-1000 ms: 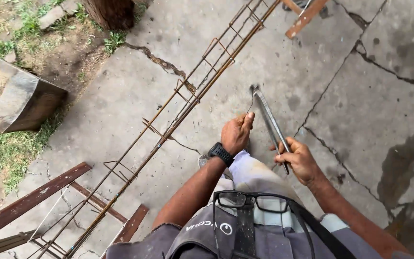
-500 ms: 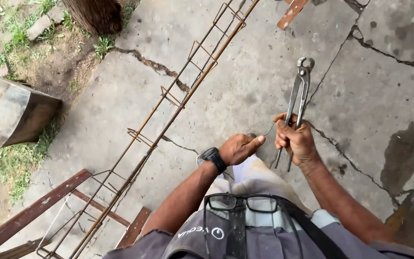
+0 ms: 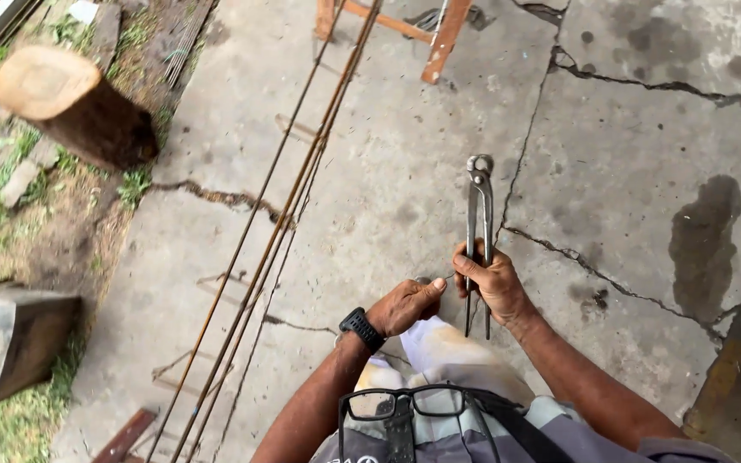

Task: The person uses pliers to tie wire around a rebar cage structure. They wrap the wire around the intersecting bars and twist it to secure the joints, moving along the length of the cage to fasten multiple points.

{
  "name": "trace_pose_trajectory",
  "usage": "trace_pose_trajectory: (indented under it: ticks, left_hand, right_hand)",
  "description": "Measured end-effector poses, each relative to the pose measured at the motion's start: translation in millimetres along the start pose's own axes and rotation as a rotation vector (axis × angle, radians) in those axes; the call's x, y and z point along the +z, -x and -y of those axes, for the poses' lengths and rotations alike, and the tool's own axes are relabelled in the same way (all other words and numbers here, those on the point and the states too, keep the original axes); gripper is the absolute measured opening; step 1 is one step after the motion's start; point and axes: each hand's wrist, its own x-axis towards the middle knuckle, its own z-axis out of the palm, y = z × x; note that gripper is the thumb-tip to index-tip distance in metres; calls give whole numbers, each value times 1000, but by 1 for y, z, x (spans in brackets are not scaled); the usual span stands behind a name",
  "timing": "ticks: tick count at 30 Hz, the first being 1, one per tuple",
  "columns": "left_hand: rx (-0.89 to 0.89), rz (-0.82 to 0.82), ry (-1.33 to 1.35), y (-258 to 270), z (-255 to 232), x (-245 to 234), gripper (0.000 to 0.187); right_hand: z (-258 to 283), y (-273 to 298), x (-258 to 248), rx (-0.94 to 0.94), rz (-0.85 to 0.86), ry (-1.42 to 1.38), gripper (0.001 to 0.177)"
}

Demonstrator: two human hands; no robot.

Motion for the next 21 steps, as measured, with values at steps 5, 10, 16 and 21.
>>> trace_pose_trajectory:
  ticks: [5,10,16,21]
  left_hand:
    - [-62,28,144,-80,-32,14,53]
    - [-95,-23,249,-148,-75,23,38]
    - [66,-82,-61,-218,-87,17,47]
    - [-30,-154,-245,-277,-108,-7,56]
  right_hand:
    - [15,-48,-65,-7,-34,-7,14]
    - [39,-98,-127,-13,-123,-42,19]
    - [73,-155,-174,-124,-225,4,20]
    - [92,-219,-184,-185,-266,-35,20]
